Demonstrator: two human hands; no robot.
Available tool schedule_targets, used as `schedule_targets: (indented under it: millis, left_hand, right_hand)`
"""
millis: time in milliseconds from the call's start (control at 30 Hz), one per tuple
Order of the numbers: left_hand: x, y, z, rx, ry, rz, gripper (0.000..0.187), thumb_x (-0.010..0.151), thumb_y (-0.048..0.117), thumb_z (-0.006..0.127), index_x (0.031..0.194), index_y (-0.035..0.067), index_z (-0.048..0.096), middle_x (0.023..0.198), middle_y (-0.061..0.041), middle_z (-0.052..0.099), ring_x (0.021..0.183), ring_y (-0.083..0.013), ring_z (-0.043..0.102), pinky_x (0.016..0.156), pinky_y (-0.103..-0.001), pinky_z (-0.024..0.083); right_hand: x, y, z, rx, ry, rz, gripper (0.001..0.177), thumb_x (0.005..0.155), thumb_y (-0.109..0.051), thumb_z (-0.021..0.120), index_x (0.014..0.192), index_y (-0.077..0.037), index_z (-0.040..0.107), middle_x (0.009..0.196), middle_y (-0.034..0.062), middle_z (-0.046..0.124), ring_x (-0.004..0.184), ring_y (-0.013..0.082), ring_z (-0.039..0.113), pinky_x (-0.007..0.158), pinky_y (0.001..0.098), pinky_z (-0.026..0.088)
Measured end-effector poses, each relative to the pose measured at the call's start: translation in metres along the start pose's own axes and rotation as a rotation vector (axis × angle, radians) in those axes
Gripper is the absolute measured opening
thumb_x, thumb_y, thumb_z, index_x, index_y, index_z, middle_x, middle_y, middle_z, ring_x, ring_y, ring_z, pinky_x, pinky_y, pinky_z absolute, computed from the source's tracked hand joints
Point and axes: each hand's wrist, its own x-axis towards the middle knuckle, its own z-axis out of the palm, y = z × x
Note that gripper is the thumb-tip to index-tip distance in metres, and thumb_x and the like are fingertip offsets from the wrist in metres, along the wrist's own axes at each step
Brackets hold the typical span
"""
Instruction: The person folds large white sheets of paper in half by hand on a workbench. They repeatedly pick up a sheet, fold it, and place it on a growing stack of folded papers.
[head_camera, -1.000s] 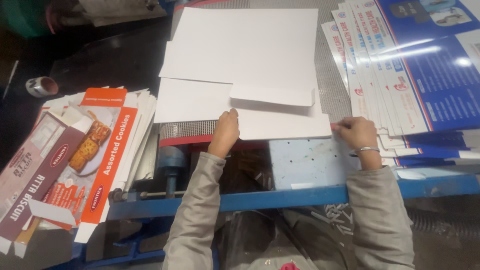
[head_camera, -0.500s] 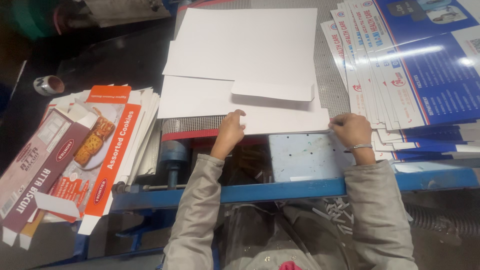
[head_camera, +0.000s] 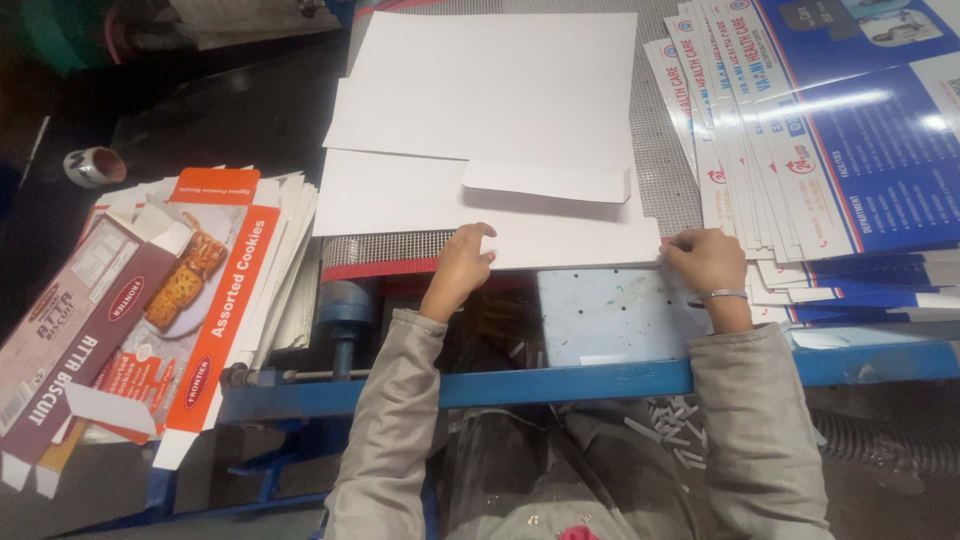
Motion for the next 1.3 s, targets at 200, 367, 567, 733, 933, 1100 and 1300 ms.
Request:
schedule_targets:
  millis: [200, 367, 567, 733, 933, 1100, 1300]
  left_hand:
    - [0.000, -0.002, 0.001, -0.007, 0.000, 0.003, 0.030, 0.084, 0.005, 0.072, 0.113, 0.006, 0.063, 0.119, -0.020, 0.066, 0.117, -0.0394, 0.060, 0.097, -0.046, 0.048]
    - [0.003, -0.006, 0.004, 0.012, -0.002, 0.011, 0.030, 0.084, 0.007, 0.073, 0.112, 0.007, 0.064, 0.118, -0.019, 0.066, 0.116, -0.0391, 0.061, 0.096, -0.046, 0.048]
    - [0.000, -0.005, 0.004, -0.002, -0.002, 0.000, 0.030, 0.084, 0.007, 0.073, 0.112, 0.007, 0.064, 0.120, -0.019, 0.065, 0.116, -0.0391, 0.060, 0.096, -0.046, 0.048]
    - [0.000, -0.004, 0.004, 0.030, -0.013, 0.014, 0.030, 0.085, 0.009, 0.074, 0.113, 0.007, 0.064, 0.120, -0.019, 0.065, 0.116, -0.0387, 0.061, 0.098, -0.046, 0.048]
    - [-0.002, -0.003, 0.003, 0.033, -0.019, 0.000, 0.030, 0.085, 0.009, 0.073, 0.113, 0.007, 0.065, 0.120, -0.018, 0.064, 0.115, -0.0392, 0.060, 0.096, -0.047, 0.047]
    - [-0.002, -0.002, 0.002, 0.035, -0.017, 0.031, 0.030, 0.085, 0.009, 0.073, 0.114, 0.007, 0.065, 0.121, -0.018, 0.063, 0.116, -0.0392, 0.060, 0.097, -0.047, 0.047]
    - [-0.003, 0.046, -0.006, 0.413, -0.081, -0.004, 0.071, 0.073, 0.049, 0.085, 0.117, -0.001, 0.063, 0.139, -0.030, 0.051, 0.123, -0.0442, 0.054, 0.102, -0.054, 0.045]
  right_hand:
    - [0.003, 0.003, 0.001, 0.053, -0.042, 0.040, 0.027, 0.082, -0.035, 0.076, 0.093, -0.011, 0.082, 0.080, 0.0132, 0.076, 0.075, 0.0310, 0.073, 0.073, 0.0411, 0.057]
    - [0.002, -0.002, -0.001, 0.070, -0.069, 0.094, 0.021, 0.084, -0.030, 0.074, 0.091, -0.012, 0.083, 0.073, 0.0067, 0.076, 0.072, 0.0241, 0.074, 0.071, 0.0375, 0.056]
    - [0.001, -0.005, -0.006, 0.121, -0.089, 0.079, 0.024, 0.083, -0.031, 0.076, 0.092, -0.010, 0.082, 0.073, 0.0071, 0.076, 0.069, 0.0226, 0.074, 0.069, 0.0357, 0.056]
    - [-0.002, -0.010, -0.016, 0.271, -0.074, 0.124, 0.024, 0.082, -0.028, 0.079, 0.093, -0.006, 0.082, 0.072, 0.0097, 0.075, 0.066, 0.0185, 0.072, 0.066, 0.0315, 0.053]
    - [-0.003, -0.015, -0.019, 0.398, -0.050, 0.147, 0.019, 0.081, -0.020, 0.080, 0.091, -0.003, 0.082, 0.071, 0.0098, 0.074, 0.063, 0.0136, 0.069, 0.063, 0.0276, 0.052]
    - [-0.001, -0.012, -0.017, 0.532, -0.055, 0.189, 0.020, 0.081, -0.018, 0.081, 0.090, -0.001, 0.079, 0.072, 0.0086, 0.072, 0.065, 0.0138, 0.067, 0.060, 0.0271, 0.052]
    - [0.002, -0.013, -0.016, 1.026, -0.175, 0.196, 0.019, 0.089, -0.010, 0.072, 0.101, 0.004, 0.068, 0.095, 0.0123, 0.071, 0.083, 0.0192, 0.074, 0.072, 0.0304, 0.062]
